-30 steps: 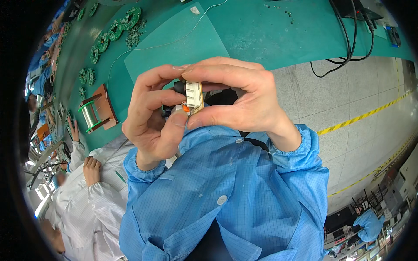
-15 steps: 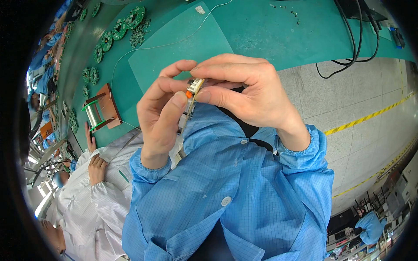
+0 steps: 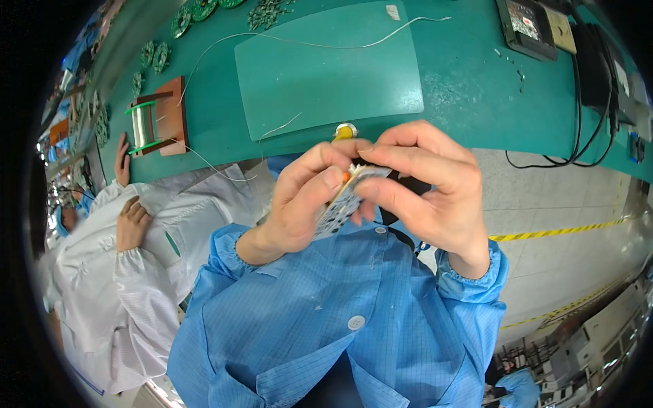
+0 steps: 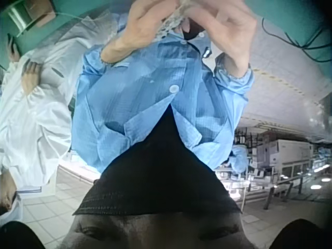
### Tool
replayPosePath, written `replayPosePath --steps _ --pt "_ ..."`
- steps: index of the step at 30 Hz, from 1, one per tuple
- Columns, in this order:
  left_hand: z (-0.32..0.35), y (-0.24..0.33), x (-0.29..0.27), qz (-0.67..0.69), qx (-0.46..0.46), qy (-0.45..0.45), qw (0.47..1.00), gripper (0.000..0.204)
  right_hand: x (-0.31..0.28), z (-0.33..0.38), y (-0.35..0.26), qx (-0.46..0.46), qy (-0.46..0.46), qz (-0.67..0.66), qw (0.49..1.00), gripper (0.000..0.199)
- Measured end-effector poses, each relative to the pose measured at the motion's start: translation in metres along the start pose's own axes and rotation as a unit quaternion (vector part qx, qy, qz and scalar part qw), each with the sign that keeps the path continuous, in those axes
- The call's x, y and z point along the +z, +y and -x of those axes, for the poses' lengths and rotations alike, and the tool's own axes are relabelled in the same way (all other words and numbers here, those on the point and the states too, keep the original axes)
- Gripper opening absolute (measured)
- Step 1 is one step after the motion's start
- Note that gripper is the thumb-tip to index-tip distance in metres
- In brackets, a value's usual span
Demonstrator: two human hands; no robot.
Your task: Soldering electronic components onto a printed circuit board at a manual assembly station.
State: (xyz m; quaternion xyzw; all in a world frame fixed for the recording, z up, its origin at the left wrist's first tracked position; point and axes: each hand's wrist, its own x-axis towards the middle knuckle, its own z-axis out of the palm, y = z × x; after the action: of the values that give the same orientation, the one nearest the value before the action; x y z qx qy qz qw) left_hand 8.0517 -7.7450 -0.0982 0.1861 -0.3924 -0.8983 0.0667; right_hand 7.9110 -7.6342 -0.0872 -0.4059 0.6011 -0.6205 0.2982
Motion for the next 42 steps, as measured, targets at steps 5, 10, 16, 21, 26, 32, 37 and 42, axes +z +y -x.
replayPosePath --steps 5,10,16,21,26,32,37,42 --pt "0.037 0.008 -0.029 0.013 0.049 0.029 0.998 0.016 -0.006 -0.006 0.011 0.0 0.019 0.102 0.995 0.021" --pt "0.066 0.022 -0.048 -0.023 0.148 0.096 0.984 0.02 0.046 -0.057 0.036 -0.153 -0.063 0.296 0.941 0.016" --pt "0.069 0.026 -0.059 -0.029 0.165 0.151 0.974 0.021 0.048 -0.08 0.037 -0.14 -0.189 0.308 0.922 0.012" --pt "0.059 0.027 -0.057 -0.045 0.156 0.158 0.974 0.023 -0.009 -0.087 0.024 -0.066 -0.152 0.272 0.948 0.007" --pt "0.045 0.03 -0.056 -0.076 0.167 0.134 0.974 0.025 -0.002 -0.087 0.047 -0.115 -0.112 0.421 0.893 0.013" --pt "0.008 0.018 -0.038 0.017 0.033 0.085 0.996 0.025 -0.086 -0.044 0.039 0.032 0.258 0.016 0.966 0.038" --pt "-0.018 0.002 -0.023 0.138 -0.128 0.063 0.98 0.032 -0.195 -0.044 0.049 0.059 0.4 -0.303 0.863 0.033" --pt "-0.024 0.001 -0.021 0.188 -0.134 0.066 0.971 0.032 -0.229 -0.078 0.06 0.068 0.329 -0.329 0.882 0.039"
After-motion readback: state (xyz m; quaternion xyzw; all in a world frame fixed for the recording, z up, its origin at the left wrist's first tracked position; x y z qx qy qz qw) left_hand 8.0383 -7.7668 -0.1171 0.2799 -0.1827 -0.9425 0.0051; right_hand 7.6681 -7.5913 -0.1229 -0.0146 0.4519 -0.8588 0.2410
